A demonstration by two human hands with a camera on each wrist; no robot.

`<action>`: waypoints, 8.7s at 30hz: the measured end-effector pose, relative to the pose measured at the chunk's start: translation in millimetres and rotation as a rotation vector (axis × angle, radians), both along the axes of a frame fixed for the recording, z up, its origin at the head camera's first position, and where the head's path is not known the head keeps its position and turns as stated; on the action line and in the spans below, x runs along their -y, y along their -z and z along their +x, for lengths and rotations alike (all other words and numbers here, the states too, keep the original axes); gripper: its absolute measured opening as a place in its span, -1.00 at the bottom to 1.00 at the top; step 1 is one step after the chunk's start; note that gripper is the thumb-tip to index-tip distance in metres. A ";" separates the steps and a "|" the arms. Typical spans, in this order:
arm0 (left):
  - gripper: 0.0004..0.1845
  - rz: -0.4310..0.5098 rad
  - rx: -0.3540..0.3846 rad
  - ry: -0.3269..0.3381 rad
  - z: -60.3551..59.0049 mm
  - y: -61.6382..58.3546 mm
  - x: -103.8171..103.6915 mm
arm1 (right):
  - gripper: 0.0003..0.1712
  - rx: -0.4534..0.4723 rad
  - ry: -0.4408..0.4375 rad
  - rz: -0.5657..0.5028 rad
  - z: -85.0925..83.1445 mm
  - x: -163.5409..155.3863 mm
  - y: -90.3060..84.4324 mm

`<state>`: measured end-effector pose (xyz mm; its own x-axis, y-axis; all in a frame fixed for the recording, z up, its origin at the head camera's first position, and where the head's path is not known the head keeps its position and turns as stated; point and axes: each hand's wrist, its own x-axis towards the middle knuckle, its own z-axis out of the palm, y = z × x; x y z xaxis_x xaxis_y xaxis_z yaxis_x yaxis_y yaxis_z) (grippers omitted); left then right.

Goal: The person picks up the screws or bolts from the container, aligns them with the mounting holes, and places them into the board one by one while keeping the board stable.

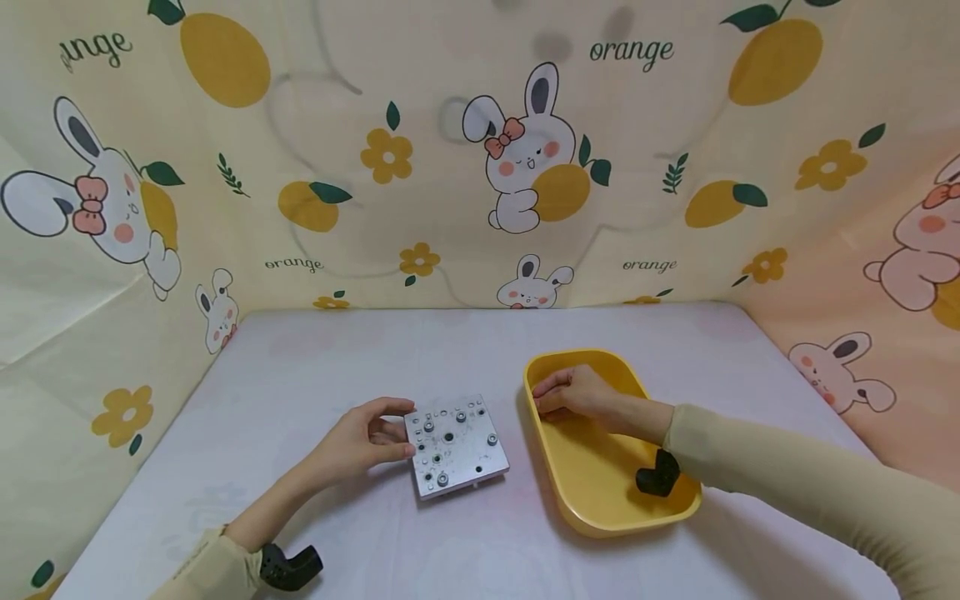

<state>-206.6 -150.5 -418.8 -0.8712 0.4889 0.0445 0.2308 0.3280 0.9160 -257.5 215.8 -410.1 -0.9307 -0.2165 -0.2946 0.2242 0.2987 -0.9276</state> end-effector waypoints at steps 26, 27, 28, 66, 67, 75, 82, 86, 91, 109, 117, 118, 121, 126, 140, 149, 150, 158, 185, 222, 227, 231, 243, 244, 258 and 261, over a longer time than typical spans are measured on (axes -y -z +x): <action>-0.29 0.021 0.018 0.011 -2.3 1.8 1.5 | -0.76 -0.131 -0.039 -0.366 53.5 35.8 -71.0; -0.29 0.022 0.019 0.008 -2.1 1.8 1.5 | -0.76 -0.137 -0.027 -0.371 57.4 41.2 -71.3; -0.29 0.022 0.020 0.005 -1.7 1.8 1.3 | -0.76 -0.142 -0.012 -0.375 61.0 46.5 -71.0; -0.33 0.040 0.030 0.034 -5.9 6.4 4.3 | -0.87 -0.439 -0.025 -0.166 89.6 139.8 -11.8; -0.33 0.039 0.032 0.033 -5.9 6.7 4.4 | -0.87 -0.436 -0.021 -0.160 88.2 139.7 -9.0; -0.33 0.042 0.035 0.034 -6.4 7.8 4.3 | -0.86 -0.441 -0.028 -0.114 79.4 136.9 7.0; -0.33 0.049 0.048 0.038 -5.5 7.0 4.0 | -0.83 -0.456 -0.054 -0.046 80.1 136.6 6.1; -0.33 0.061 0.060 0.037 -5.4 7.3 3.5 | -0.82 -0.457 -0.062 -0.042 80.7 136.3 5.1; -0.32 0.066 0.072 0.032 -4.8 7.0 2.7 | -0.82 -0.466 -0.068 -0.023 80.9 135.9 4.6; -0.35 0.089 0.073 -0.016 0.4 6.4 0.9 | -0.78 -0.514 -0.054 0.029 80.9 137.8 9.8; -0.38 0.110 0.075 -0.072 4.6 7.5 -3.5 | -0.79 -0.522 -0.052 0.031 81.1 137.6 9.7; -0.38 0.118 0.077 -0.076 5.5 7.5 -4.0 | -0.79 -0.522 -0.053 0.032 81.1 137.5 9.7; -0.39 0.144 0.083 -0.080 7.5 8.8 -5.0 | -0.79 -0.523 -0.057 0.032 81.5 137.1 9.1; -0.40 0.185 0.078 -0.083 10.1 10.2 -6.5 | -0.79 -0.524 -0.060 0.028 82.0 136.4 7.7; -0.42 0.179 0.078 -0.177 18.8 12.9 -13.4 | -0.76 -0.535 -0.066 0.013 85.6 136.0 7.7; -0.43 0.256 0.099 -0.182 23.8 12.3 -15.5 | -0.77 -0.492 0.108 -0.070 106.8 126.3 -27.7; -0.43 0.257 0.100 -0.190 24.2 12.3 -15.8 | -0.78 -0.491 0.125 -0.090 107.8 121.2 -36.6; -0.44 0.233 0.100 -0.233 25.4 11.9 -17.4 | -0.78 -0.429 0.227 -0.035 65.8 44.0 -83.8; -0.43 0.203 0.093 -0.211 20.4 17.3 -14.4 | -0.84 -0.224 0.061 0.113 -4.8 -4.9 -3.7; -0.43 0.193 0.088 -0.236 19.9 17.3 -14.6 | -0.78 -0.395 -0.244 0.436 -17.9 -7.1 -9.2; -0.43 0.199 0.097 -0.230 20.7 18.6 -13.7 | -0.78 -0.352 -0.272 0.366 -17.5 -8.2 -9.9; -0.44 0.207 0.101 -0.225 21.4 18.9 -13.8 | -0.77 -0.252 -0.228 0.272 -17.5 -11.3 -9.3; -0.44 0.204 0.107 -0.230 22.9 17.1 -14.8 | -0.74 -0.109 -0.132 0.003 -14.9 -20.5 -2.6; -0.44 0.202 0.107 -0.230 22.9 17.1 -14.7 | -0.74 -0.103 -0.124 -0.012 -14.5 -20.9 -2.5; -0.45 0.201 0.100 -0.236 21.4 19.1 -15.4 | -0.79 -0.031 -0.075 -0.308 -12.0 -27.4 -3.4; -0.45 0.203 0.099 -0.235 21.2 19.9 -15.1 | -0.78 -0.023 -0.079 -0.311 -11.2 -27.4 -4.8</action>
<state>-185.5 -135.4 -438.7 -0.9641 0.2638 0.0302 0.0773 0.1700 0.9824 -268.8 243.2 -405.3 -0.9133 -0.3644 -0.1820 0.1892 0.0160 -0.9818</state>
